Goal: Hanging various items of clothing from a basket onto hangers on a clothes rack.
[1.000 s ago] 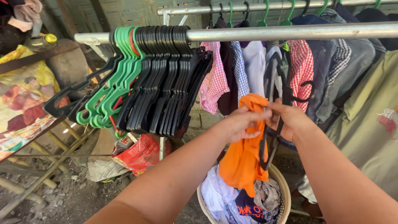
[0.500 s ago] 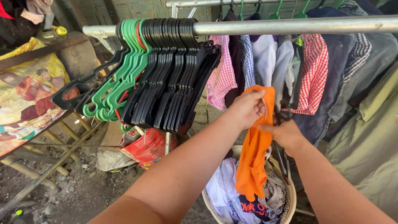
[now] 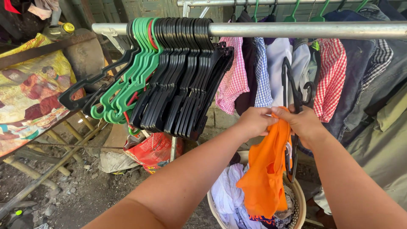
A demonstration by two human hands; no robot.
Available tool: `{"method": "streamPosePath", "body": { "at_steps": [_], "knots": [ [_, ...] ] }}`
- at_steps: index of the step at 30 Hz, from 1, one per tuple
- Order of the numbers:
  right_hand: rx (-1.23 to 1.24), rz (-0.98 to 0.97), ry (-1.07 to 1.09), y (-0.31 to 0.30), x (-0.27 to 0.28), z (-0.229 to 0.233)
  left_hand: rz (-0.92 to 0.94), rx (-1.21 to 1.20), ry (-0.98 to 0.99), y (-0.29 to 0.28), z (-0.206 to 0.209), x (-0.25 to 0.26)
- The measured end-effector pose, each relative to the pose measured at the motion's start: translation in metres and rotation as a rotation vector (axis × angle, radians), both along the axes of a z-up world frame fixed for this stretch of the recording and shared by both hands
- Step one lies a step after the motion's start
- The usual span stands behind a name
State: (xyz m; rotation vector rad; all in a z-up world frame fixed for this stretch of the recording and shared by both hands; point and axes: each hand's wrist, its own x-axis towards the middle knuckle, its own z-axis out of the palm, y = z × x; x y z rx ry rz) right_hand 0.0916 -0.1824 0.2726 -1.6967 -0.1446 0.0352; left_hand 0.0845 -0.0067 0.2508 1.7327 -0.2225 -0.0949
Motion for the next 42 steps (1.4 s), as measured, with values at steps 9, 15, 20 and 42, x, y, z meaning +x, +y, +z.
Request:
{"method": "streamPosePath", "body": {
  "at_steps": [9, 15, 20, 42],
  "knots": [
    [-0.145, 0.040, 0.029, -0.009, -0.009, 0.013, 0.427, 0.097, 0.015, -0.008, 0.034, -0.036],
    [-0.114, -0.072, -0.139, -0.027, -0.005, 0.000, 0.253, -0.007, -0.079, -0.009, -0.017, 0.012],
    [-0.126, -0.065, -0.116, -0.042, -0.019, 0.006, 0.115, -0.049, 0.067, -0.007, -0.020, 0.016],
    [-0.410, 0.265, 0.452, -0.080, -0.074, 0.079, 0.786, 0.546, -0.112, 0.009, 0.041, -0.018]
  ]
}}
